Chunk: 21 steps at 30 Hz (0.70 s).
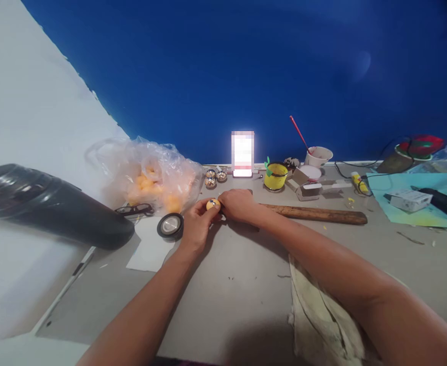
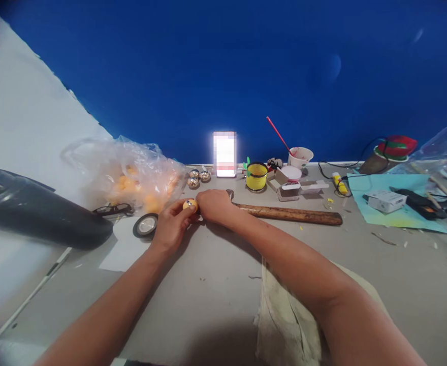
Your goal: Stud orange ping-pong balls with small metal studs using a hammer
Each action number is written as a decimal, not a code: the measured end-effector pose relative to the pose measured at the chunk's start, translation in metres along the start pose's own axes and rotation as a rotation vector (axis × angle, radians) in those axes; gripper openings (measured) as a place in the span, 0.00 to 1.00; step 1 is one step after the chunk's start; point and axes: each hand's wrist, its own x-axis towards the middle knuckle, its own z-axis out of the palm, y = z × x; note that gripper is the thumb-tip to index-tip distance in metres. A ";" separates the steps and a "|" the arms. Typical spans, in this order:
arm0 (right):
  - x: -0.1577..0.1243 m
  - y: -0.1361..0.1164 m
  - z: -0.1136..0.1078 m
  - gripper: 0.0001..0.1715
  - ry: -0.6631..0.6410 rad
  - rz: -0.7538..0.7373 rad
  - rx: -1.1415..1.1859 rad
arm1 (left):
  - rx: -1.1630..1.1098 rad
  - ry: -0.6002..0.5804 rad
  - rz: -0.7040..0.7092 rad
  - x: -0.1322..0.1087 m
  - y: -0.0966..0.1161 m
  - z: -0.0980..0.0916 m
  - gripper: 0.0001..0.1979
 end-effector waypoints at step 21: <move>-0.010 0.035 -0.016 0.14 0.032 -0.128 0.536 | -0.016 -0.034 -0.069 0.001 0.004 -0.004 0.18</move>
